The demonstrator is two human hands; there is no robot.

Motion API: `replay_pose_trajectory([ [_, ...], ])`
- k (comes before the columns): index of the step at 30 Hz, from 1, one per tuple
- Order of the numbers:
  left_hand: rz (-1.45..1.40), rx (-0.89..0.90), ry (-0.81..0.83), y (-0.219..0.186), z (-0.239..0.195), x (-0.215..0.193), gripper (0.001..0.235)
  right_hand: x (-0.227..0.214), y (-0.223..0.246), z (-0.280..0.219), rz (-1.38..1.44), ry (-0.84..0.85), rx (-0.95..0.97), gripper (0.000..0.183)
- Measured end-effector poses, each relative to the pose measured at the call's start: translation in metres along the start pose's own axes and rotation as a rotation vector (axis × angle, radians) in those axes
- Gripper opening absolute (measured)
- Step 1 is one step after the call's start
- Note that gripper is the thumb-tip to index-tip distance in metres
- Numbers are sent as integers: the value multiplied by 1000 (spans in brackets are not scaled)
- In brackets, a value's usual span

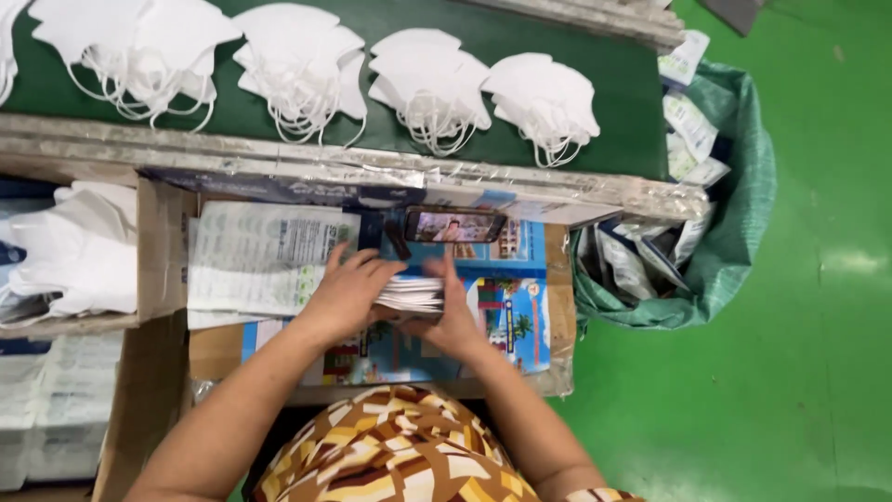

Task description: The person is seen picking up masks from a conveyor belt and putting them into individual plastic packages.

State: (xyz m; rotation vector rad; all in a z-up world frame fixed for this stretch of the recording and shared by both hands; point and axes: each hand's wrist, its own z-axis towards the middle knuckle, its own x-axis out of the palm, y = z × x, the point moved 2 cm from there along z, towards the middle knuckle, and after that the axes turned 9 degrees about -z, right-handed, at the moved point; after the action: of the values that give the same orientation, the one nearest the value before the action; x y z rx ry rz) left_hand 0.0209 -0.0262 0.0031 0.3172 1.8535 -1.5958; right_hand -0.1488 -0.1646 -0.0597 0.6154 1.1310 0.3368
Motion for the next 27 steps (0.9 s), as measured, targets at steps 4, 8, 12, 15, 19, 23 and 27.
replay_pose_trajectory([
  [4,168,85,-85,11,8,11,86,61,-39,-15,294,-100,285,97],
  [8,164,129,-177,25,-11,41,83,43,-25,-18,279,-158,98,47],
  [12,195,188,-208,30,-7,53,74,36,-10,-8,600,-136,29,42],
  [15,-26,293,-166,27,-13,40,70,6,-18,-2,423,87,306,32],
  [19,142,-8,-336,40,-9,17,57,-82,-22,-17,479,434,387,32],
  [23,509,-198,-215,60,8,56,40,-85,-45,-23,621,361,466,25],
  [27,588,-156,-245,71,19,86,30,-57,-41,-27,466,78,748,19],
])
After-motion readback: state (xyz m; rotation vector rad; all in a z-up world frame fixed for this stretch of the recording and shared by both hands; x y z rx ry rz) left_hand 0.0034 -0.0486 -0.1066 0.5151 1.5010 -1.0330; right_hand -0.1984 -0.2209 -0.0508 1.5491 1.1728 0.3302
